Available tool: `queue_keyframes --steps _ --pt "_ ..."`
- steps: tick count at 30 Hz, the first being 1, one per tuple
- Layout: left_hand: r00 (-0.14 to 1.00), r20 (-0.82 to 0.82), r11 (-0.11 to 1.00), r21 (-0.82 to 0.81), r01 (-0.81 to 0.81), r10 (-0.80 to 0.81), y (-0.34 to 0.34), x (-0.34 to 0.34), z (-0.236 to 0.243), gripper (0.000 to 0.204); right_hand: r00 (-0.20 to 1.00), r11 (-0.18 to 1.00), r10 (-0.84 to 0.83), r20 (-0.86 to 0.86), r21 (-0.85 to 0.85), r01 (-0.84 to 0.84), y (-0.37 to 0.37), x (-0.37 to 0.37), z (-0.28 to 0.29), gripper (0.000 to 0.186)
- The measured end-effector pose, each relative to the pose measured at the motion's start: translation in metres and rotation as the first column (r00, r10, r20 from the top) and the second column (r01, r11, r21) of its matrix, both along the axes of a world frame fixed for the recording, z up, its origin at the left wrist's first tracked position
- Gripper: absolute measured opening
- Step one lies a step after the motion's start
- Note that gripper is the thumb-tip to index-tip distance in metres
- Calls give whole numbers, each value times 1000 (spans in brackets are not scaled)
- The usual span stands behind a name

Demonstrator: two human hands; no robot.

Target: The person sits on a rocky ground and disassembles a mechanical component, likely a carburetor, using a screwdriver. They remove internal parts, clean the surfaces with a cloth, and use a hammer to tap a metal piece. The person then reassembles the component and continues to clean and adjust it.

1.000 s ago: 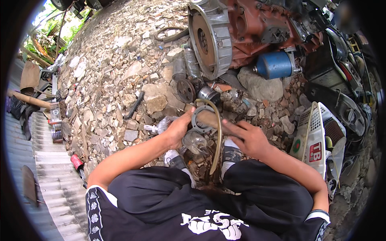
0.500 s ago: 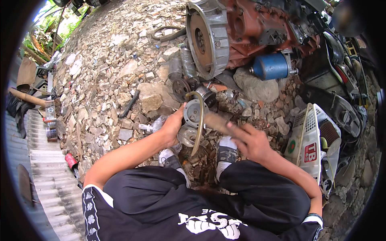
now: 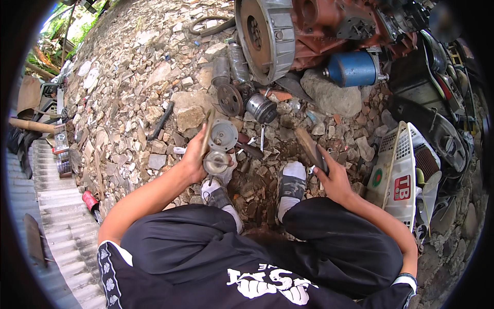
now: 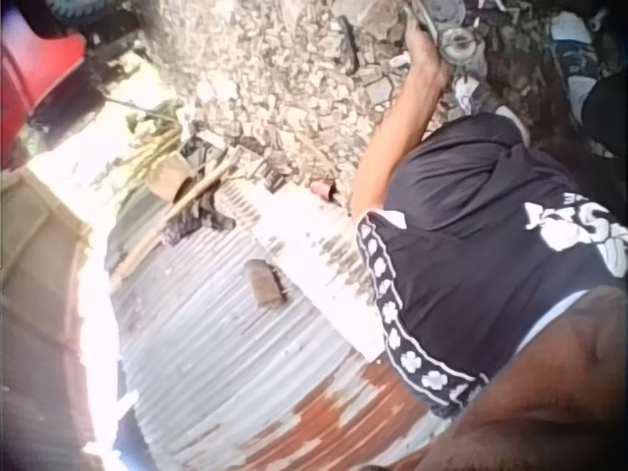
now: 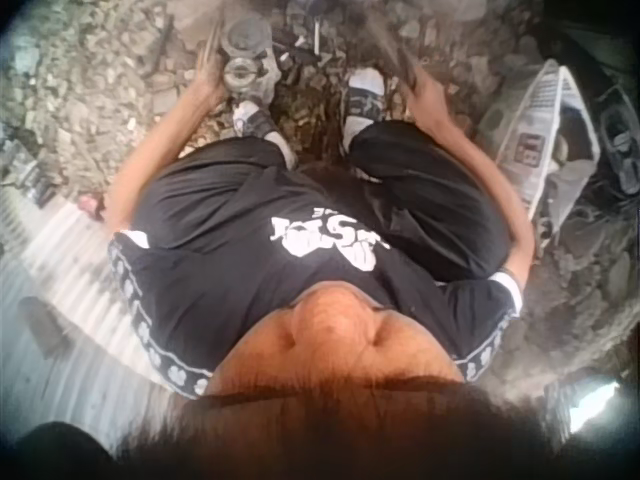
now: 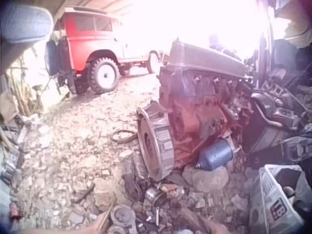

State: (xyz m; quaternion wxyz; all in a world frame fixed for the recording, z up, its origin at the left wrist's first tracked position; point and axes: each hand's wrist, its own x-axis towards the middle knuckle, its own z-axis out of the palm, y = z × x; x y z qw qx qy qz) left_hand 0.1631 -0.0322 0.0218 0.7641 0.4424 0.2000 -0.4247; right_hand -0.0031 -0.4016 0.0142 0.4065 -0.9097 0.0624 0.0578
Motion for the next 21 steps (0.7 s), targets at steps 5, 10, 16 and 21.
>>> queue_keyframes --steps 5,10,16,21 --pt "993 5 977 -180 116 -117 23 -6 2 73 950 949 310 -43 -52 -312 0 1 20 69" --pt "986 -50 975 -162 149 -159 20 -11 -7 66 834 822 552 -13 -160 -547 26 36 48 72" --pt "979 -102 983 36 181 -177 -14 -7 14 59 783 785 618 73 -122 -608 112 90 55 66" --pt "979 -126 987 -30 161 -163 -13 -9 4 56 852 864 503 149 -96 -493 106 116 46 63"
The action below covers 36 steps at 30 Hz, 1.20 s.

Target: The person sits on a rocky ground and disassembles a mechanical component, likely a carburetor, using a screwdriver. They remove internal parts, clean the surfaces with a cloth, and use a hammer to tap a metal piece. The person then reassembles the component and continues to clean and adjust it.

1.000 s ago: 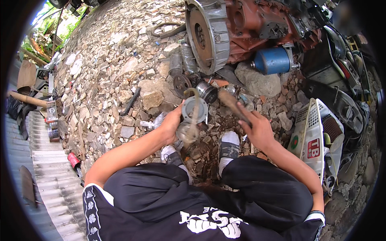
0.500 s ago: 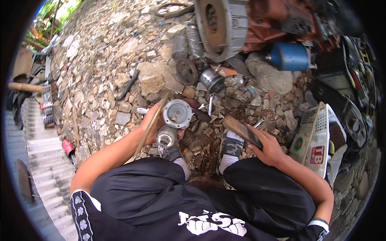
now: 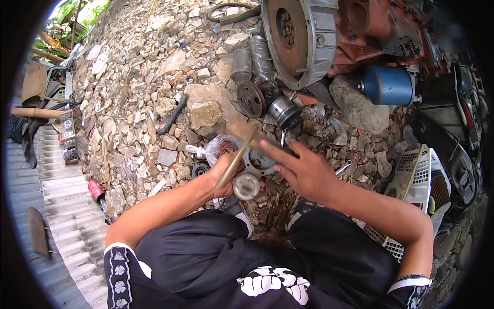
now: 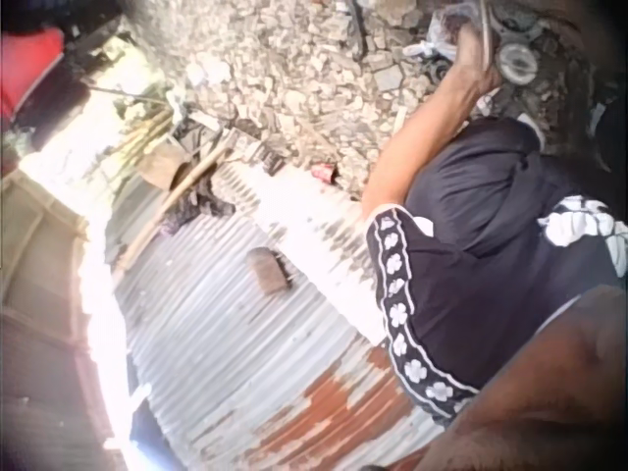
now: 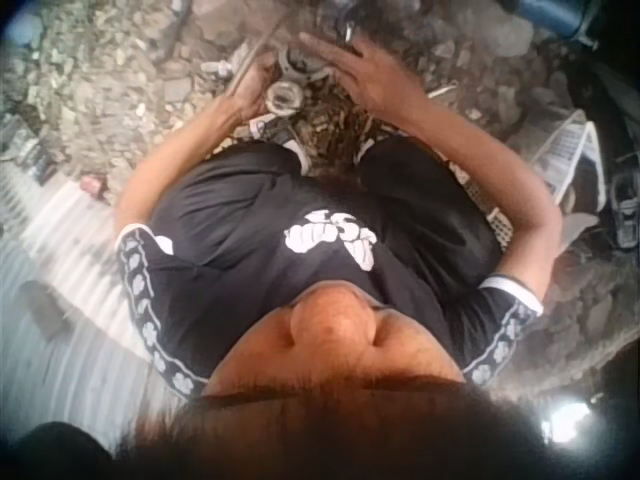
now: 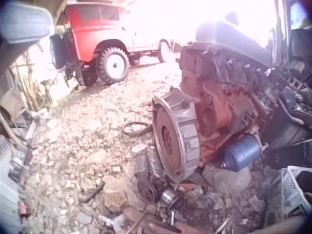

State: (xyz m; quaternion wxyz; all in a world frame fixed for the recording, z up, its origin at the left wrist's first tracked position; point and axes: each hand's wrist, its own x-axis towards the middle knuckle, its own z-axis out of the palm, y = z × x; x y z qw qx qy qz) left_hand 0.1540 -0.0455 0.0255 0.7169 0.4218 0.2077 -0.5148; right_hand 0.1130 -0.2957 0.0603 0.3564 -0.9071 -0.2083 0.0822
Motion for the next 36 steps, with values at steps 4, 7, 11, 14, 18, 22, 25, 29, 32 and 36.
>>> queue_keyframes --steps 4,7,11,14,18,22,25,29,32,36 --pt "999 15 992 -113 53 -51 13 -1 -15 60 989 989 145 9 -22 -144 4 -16 2 62" --pt "999 36 997 -74 21 -18 10 -14 -7 61 994 999 47 102 -25 -45 -4 -1 -1 62" --pt "978 159 984 100 -151 133 8 -35 34 54 979 980 189 80 51 -194 19 -32 22 63" --pt "942 337 987 155 -43 -11 35 -41 57 54 959 977 208 194 -79 -196 7 -38 45 65" --pt "957 264 989 51 -139 121 54 -36 103 50 941 981 124 316 -180 -69 6 -35 88 67" --pt "949 301 993 30 -112 98 30 -33 148 44 957 1000 -4 291 -21 10 -14 -47 111 70" --pt "895 380 966 16 -259 234 20 -54 136 54 952 997 63 299 20 -72 -14 -70 123 68" --pt "788 536 928 20 -371 304 3 -99 108 52 950 970 207 235 -175 -168 -21 -94 112 62" --pt "675 485 795 -73 -603 557 -7 -148 54 55 963 964 174 207 -234 -124 -16 -93 89 58" --pt "608 250 635 -38 -772 754 -37 -188 28 44 885 870 440 155 -317 -377 -20 -107 50 64"
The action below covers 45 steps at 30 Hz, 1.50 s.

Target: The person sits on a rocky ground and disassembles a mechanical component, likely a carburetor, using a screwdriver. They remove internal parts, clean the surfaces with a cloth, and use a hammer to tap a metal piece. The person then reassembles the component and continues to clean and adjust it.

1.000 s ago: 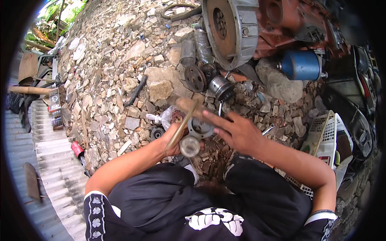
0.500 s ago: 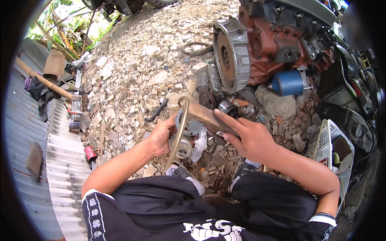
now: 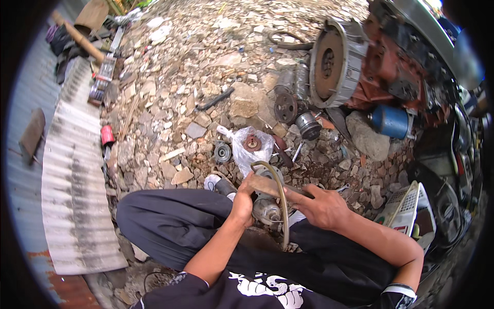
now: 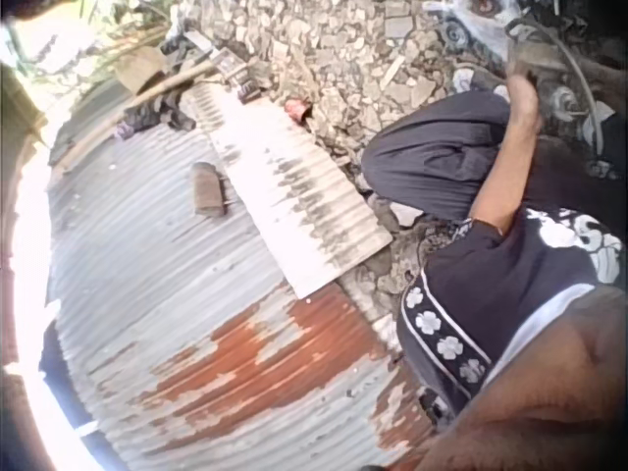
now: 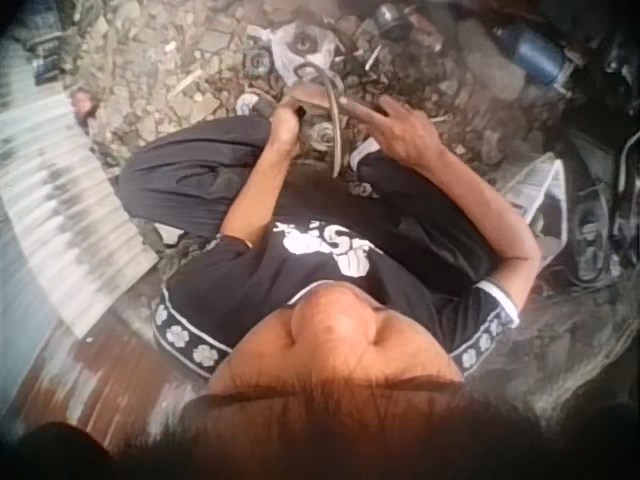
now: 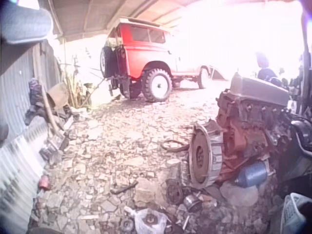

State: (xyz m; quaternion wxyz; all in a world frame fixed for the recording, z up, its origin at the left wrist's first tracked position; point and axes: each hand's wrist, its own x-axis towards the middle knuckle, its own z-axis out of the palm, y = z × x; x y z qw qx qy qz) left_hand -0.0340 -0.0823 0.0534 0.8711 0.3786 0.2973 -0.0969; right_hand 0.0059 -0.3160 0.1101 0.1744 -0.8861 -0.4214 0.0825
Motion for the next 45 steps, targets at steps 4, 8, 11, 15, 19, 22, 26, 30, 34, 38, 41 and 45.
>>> queue_keyframes --steps 4,8,11,15,19,22,26,30,34,38,41,45 --pt "995 -13 991 -93 96 -98 1 -1 -18 39 990 991 -136 -34 -10 136 1 2 -14 65" --pt "978 -145 981 -150 126 -148 -5 1 -29 39 990 988 -110 -87 -116 100 9 6 -10 65" --pt "987 -116 986 -136 91 -107 -8 6 -44 41 977 970 -187 -98 -174 168 11 12 -13 56" --pt "975 -132 965 -216 146 -177 4 5 -62 40 979 994 -54 -197 -103 34 16 17 -25 58" --pt "992 -93 967 -247 57 -82 9 15 -65 41 959 967 -205 -198 -193 167 18 29 -23 58" --pt "964 -261 980 -198 -5 -48 3 17 -63 41 971 985 -86 -225 -168 48 33 28 -22 59" --pt "992 -128 949 -316 -21 -21 8 13 -64 40 950 968 -166 -265 -228 106 19 40 -27 59" --pt "977 -196 979 -199 46 -86 -5 11 -68 42 965 984 -128 -228 -148 95 26 29 -30 59" --pt "946 -288 940 -339 46 -150 -8 9 -65 39 950 964 -136 -280 -258 62 15 38 -21 59" --pt "973 -201 947 -319 43 -112 13 18 -72 42 953 951 -223 -205 -262 166 2 37 -28 59" --pt "971 -214 986 -146 76 -106 -14 10 -70 44 982 991 -47 -181 -132 23 6 34 -30 61" --pt "979 -138 938 -332 97 -150 4 14 -80 44 981 959 -136 -140 -268 94 1 40 -21 60"
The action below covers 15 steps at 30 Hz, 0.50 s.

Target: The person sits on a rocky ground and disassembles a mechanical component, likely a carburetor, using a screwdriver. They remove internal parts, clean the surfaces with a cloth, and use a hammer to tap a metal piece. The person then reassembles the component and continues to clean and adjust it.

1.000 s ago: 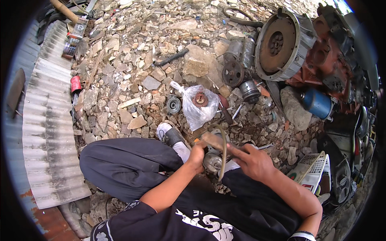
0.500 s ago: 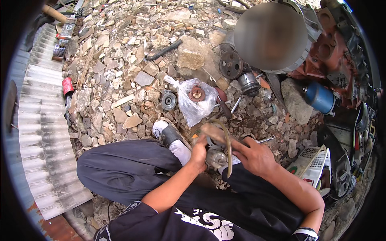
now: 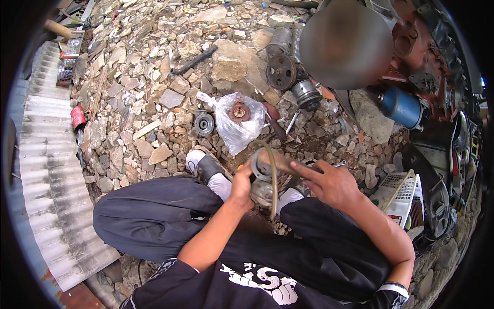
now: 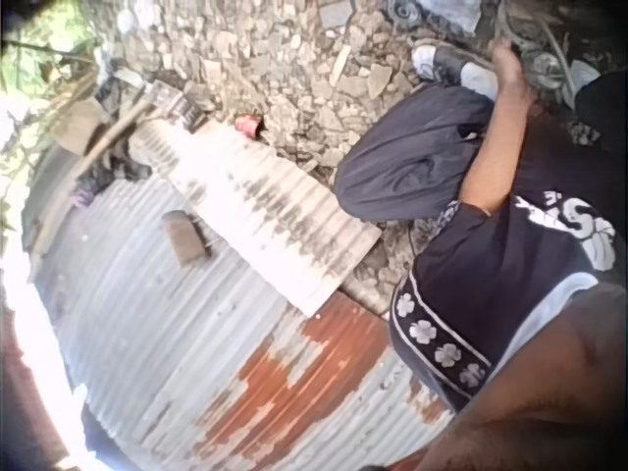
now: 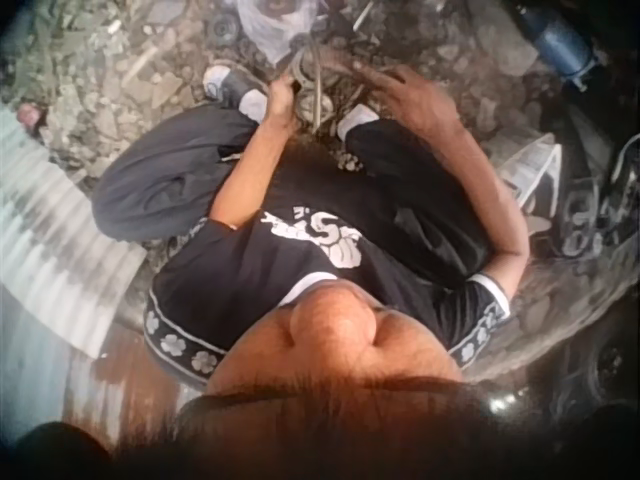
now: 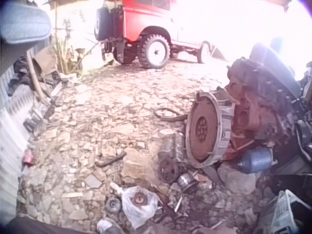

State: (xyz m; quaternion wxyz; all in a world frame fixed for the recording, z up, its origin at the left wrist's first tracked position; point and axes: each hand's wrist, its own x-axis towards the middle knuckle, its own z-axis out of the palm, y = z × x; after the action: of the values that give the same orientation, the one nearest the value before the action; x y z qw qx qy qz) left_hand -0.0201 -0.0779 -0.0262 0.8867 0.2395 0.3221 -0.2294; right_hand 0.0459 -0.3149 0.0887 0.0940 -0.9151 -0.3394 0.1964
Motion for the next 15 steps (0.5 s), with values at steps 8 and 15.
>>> queue_keyframes --steps 8,15 --pt "980 -175 995 16 94 -90 -13 -2 25 40 997 994 18 -69 107 -10 4 -5 -2 57" --pt "988 -154 998 65 -22 32 -23 -1 21 39 985 990 -104 -138 76 116 12 -14 -8 59"
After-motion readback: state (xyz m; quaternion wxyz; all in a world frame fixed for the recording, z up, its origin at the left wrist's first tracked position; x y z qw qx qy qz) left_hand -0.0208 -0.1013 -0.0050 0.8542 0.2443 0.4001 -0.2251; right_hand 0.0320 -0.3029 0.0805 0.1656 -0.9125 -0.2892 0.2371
